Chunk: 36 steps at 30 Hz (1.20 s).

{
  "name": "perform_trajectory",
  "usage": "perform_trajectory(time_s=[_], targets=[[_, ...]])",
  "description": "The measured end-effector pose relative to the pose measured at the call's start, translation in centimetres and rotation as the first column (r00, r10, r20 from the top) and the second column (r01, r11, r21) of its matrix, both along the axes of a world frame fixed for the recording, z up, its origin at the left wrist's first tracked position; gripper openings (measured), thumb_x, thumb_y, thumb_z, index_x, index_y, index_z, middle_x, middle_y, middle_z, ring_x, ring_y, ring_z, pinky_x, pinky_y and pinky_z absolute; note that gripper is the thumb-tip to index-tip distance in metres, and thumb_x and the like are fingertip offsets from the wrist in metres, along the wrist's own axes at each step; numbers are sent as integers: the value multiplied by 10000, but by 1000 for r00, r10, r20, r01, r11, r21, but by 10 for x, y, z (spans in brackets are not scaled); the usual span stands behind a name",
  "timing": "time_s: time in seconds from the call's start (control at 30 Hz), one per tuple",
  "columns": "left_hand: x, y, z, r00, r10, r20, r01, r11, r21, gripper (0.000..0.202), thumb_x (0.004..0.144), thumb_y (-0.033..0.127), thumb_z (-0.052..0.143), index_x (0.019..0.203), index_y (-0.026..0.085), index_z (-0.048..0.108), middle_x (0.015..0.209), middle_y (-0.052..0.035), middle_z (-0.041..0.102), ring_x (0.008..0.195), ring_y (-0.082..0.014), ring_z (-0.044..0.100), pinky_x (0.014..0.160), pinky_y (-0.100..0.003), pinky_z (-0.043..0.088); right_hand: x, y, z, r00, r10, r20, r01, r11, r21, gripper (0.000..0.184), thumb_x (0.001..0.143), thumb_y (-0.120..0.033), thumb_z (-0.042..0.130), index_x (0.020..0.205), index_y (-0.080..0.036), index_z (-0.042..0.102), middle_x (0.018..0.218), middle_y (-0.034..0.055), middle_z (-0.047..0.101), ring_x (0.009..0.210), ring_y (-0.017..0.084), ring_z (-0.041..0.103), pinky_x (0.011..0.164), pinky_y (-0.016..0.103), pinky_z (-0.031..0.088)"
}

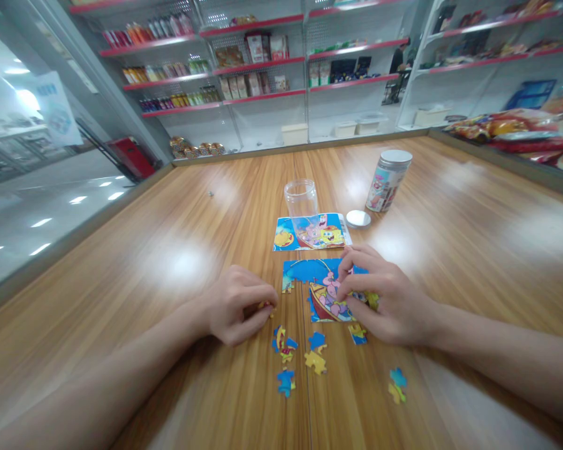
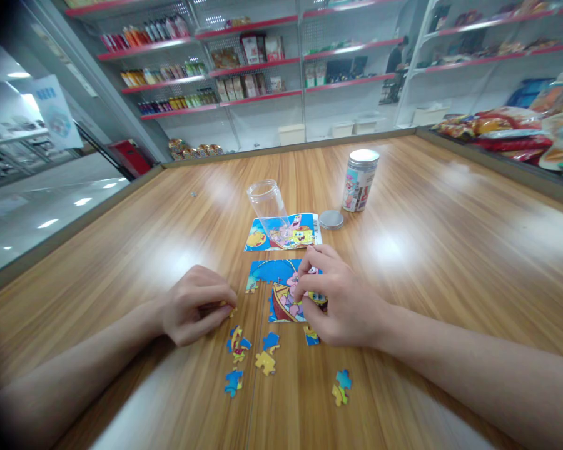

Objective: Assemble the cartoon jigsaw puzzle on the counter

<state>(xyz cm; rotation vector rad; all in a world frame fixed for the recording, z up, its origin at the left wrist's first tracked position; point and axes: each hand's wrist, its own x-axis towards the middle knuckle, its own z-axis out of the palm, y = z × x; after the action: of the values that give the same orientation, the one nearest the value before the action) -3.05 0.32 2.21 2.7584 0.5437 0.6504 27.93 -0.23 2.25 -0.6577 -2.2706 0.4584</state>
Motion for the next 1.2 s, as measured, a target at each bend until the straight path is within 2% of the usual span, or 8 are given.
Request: perform_trajectory(time_s=[0.1, 0.27, 0.47, 0.63, 0.73, 0.87, 1.03, 1.2], targets=[[0, -1, 1, 999, -4, -38, 4, 1000, -16, 42, 850, 196, 543, 837, 182, 581, 556, 35, 492, 477, -121, 468, 470, -310, 311, 0, 0, 0, 1000, 0, 4, 0, 1000, -4, 143, 804, -88, 613, 821, -202, 697, 928, 71, 563, 929, 233, 524, 842, 425, 439], [4, -5, 2, 992, -54, -115, 50, 998, -40, 119, 871, 290, 587, 817, 187, 562, 613, 9, 563, 513, -134, 516, 488, -320, 326, -1, 1, 1, 1000, 5, -11, -5, 1000, 1, 146, 800, -80, 605, 828, -187, 700, 910, 74, 561, 909, 228, 528, 847, 428, 436], [6, -8, 0, 991, -53, -122, 47, 998, -51, 96, 885, 254, 552, 817, 189, 573, 604, 6, 569, 518, -137, 530, 493, -315, 341, 1, 1, 0, 1000, 17, -13, -17, 1000, 5, 205, 748, -34, 596, 802, -193, 713, 925, 72, 566, 916, 232, 538, 857, 440, 447], [6, -7, 1, 993, -44, -113, 38, 998, -53, 105, 886, 238, 542, 798, 186, 568, 584, 7, 548, 503, -134, 508, 489, -309, 330, 4, 2, 0, 994, 103, -31, -102, 994, 33, 296, 671, 33, 543, 740, -207, 702, 929, 60, 562, 960, 233, 533, 951, 492, 441], [7, -7, 2, 993, -46, -109, 39, 997, -63, 115, 891, 229, 539, 789, 183, 564, 580, 2, 540, 501, -135, 500, 486, -307, 319, 3, 3, 1, 981, 187, -53, -183, 981, 70, 284, 632, 36, 522, 685, -195, 678, 924, 58, 562, 985, 237, 530, 1015, 542, 409], [6, -7, 3, 992, -56, -115, 48, 996, -71, 87, 891, 196, 536, 810, 179, 562, 594, -2, 540, 505, -136, 488, 493, -310, 308, 2, 6, -1, 948, 303, -100, -290, 949, 125, 238, 593, 10, 503, 607, -184, 641, 914, 58, 564, 987, 239, 529, 1027, 576, 396], [5, -3, 0, 991, -82, -102, 75, 995, -73, 44, 880, 172, 546, 840, 178, 564, 596, 0, 529, 501, -139, 477, 488, -322, 284, 2, 9, -7, 921, 386, -47, -380, 919, 104, 254, 586, -16, 507, 640, -197, 677, 941, 59, 575, 975, 228, 530, 1074, 587, 364], [5, -3, -2, 994, -90, -58, 87, 995, -54, 44, 876, 166, 543, 842, 178, 568, 590, 7, 520, 485, -132, 470, 474, -324, 271, 3, 8, -7, 918, 396, 7, -396, 915, 73, 305, 574, -1, 520, 698, -202, 713, 950, 57, 573, 973, 218, 537, 1083, 570, 368]])
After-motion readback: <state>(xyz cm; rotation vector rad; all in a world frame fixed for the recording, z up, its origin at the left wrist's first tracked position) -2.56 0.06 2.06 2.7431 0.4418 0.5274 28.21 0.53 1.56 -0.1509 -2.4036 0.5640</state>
